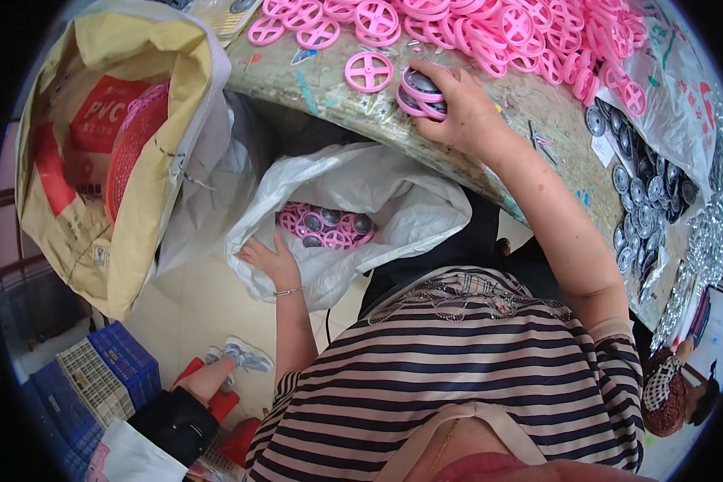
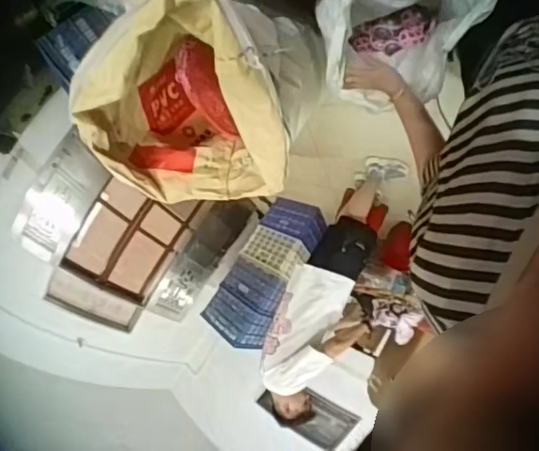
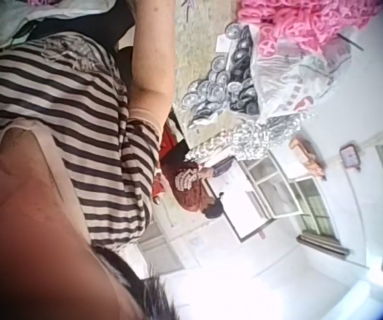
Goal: Manually sorting and packaging small pink and silver plastic toy components into plastic bags.
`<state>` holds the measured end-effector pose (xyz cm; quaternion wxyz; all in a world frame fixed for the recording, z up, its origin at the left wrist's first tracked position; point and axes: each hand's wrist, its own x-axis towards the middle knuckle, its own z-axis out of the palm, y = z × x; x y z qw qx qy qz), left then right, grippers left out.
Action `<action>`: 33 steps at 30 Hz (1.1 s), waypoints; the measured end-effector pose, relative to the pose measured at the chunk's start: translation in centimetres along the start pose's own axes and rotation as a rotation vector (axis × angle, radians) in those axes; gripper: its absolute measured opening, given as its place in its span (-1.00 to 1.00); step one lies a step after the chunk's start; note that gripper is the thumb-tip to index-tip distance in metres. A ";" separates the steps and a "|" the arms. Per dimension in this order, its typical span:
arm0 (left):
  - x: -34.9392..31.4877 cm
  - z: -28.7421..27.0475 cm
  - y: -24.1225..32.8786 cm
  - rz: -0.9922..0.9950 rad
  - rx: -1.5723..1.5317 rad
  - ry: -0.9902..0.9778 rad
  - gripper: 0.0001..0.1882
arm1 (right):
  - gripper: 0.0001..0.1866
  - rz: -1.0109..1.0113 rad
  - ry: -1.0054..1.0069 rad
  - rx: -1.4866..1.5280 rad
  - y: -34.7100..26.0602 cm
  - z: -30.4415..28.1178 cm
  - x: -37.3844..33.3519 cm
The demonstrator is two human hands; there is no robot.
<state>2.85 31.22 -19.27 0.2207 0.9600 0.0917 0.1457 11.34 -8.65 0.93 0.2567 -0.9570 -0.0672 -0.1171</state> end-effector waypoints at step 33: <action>-1.0 -0.7 4.5 -0.477 -0.721 -0.170 -0.57 | -0.73 -0.065 0.079 -0.110 0.0 3.2 1.3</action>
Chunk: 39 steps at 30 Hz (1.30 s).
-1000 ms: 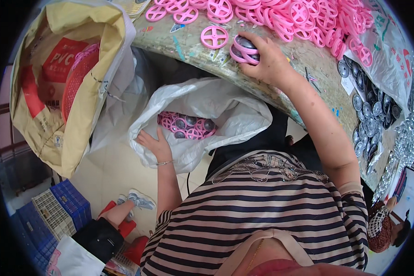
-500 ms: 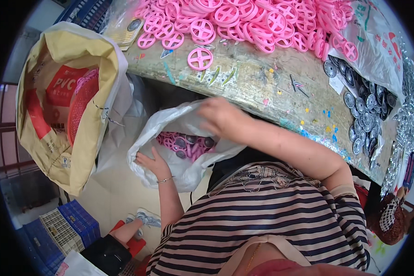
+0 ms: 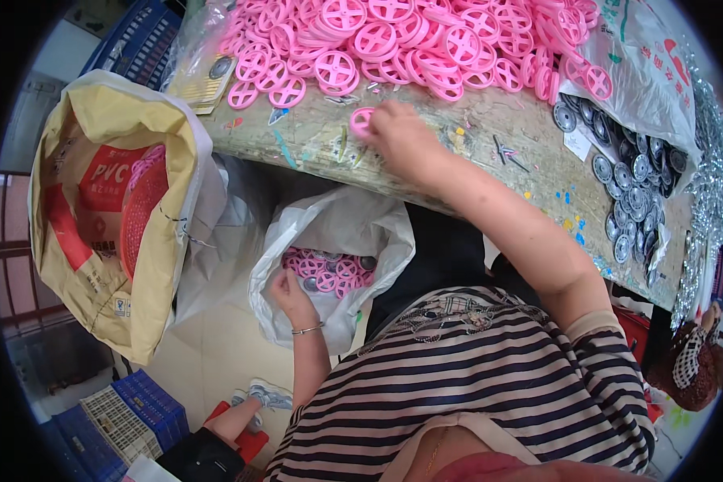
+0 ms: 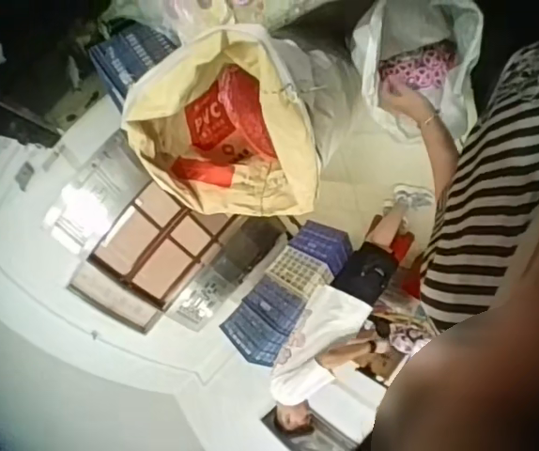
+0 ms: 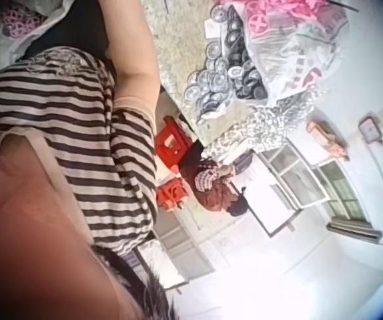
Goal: Manually sorting and packaging small pink and silver plastic toy components into plastic bags.
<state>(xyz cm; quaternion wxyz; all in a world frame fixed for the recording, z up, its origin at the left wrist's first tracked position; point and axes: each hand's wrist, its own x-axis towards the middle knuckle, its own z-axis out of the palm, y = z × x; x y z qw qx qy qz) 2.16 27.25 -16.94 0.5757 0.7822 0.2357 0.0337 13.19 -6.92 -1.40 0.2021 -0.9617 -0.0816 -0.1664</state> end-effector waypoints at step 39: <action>-15.1 19.2 20.6 -0.188 -0.451 -1.242 -0.64 | -0.16 0.903 0.306 -0.197 22.5 -14.8 -13.0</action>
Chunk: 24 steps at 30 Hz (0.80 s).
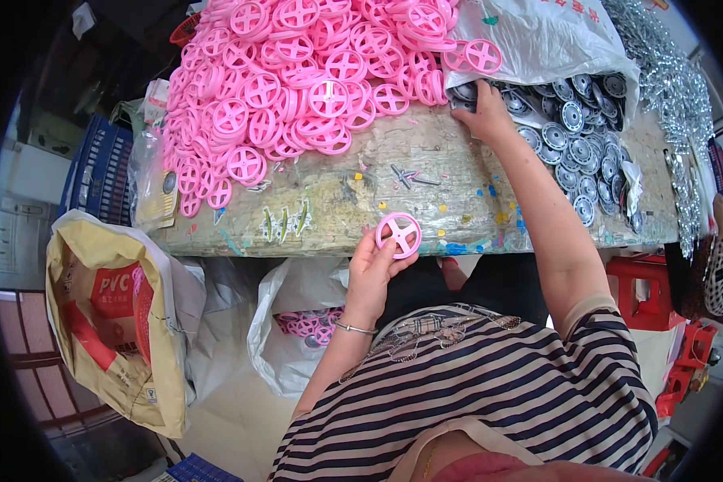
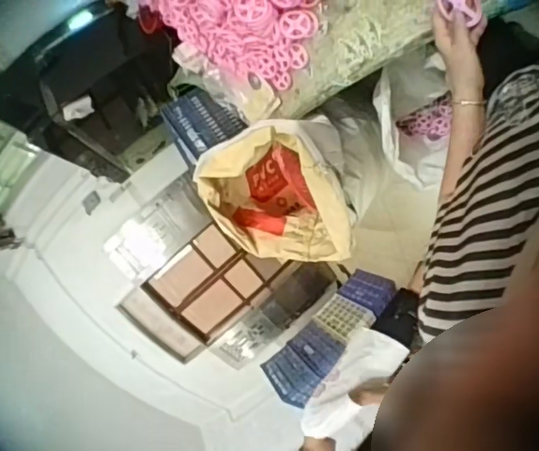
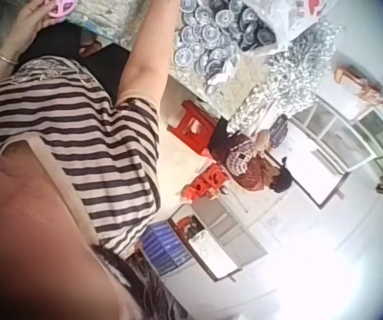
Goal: Manually sorting and packaging small pink and silver plastic toy components into plastic bags.
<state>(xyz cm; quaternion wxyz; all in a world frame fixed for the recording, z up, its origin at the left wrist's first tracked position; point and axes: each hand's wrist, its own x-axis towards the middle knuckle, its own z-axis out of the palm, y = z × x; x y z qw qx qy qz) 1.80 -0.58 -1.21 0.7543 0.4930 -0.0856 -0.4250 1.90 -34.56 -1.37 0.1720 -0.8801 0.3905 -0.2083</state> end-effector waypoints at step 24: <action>-0.3 1.9 0.8 0.097 -0.041 -0.052 -0.59 | -0.60 -0.344 -0.437 0.687 -8.1 -5.4 -16.9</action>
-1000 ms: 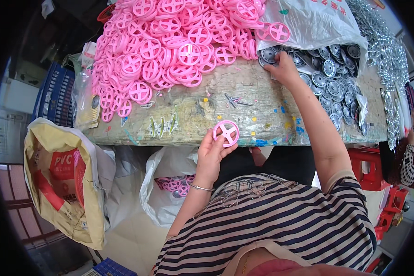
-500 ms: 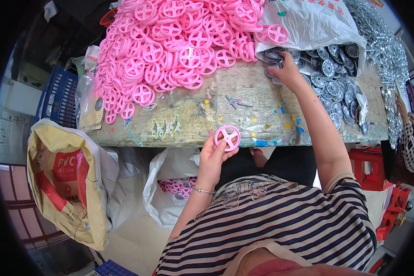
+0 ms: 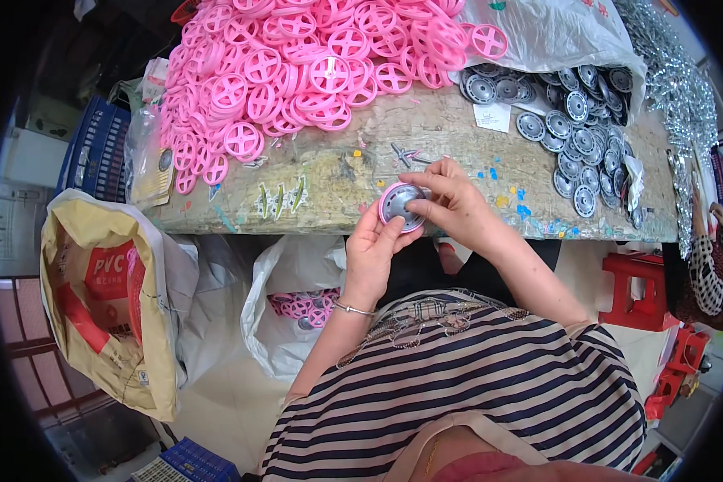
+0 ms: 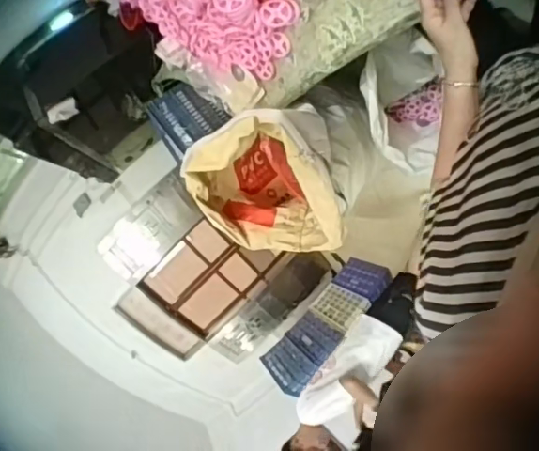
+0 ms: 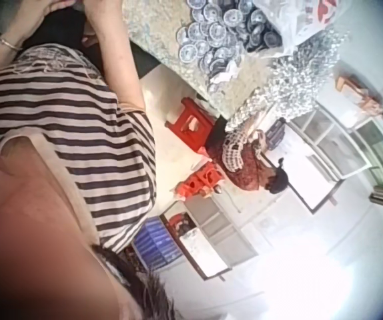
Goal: Manually sorting and packaging small pink and silver plastic toy components into plastic bags.
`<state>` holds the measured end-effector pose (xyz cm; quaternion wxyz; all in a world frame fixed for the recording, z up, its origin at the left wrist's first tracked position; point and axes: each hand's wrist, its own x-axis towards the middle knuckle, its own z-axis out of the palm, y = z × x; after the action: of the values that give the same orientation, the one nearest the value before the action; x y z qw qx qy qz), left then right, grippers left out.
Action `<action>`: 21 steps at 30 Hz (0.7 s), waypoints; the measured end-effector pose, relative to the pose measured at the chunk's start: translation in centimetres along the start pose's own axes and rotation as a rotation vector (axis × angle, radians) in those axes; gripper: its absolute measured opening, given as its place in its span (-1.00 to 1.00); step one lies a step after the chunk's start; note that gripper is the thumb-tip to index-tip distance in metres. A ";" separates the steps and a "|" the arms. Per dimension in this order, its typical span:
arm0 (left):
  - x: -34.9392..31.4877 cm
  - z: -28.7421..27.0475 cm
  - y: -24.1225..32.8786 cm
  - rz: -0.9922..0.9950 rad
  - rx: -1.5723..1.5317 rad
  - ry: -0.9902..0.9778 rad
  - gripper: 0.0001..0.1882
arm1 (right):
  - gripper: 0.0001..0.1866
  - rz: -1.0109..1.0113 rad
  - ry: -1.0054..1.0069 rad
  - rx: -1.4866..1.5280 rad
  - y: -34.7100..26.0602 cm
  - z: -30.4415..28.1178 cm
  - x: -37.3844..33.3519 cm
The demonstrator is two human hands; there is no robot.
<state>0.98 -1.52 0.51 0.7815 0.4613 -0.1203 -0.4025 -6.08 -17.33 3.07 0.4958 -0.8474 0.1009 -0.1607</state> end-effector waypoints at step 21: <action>-1.6 -1.3 0.3 0.078 0.173 -0.004 -0.61 | -0.76 0.263 -0.142 0.163 -1.1 2.1 -1.0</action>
<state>0.84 0.54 0.35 0.7535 0.5215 -0.1740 -0.3606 -6.25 -14.77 2.87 0.5855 -0.7931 0.1624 -0.0417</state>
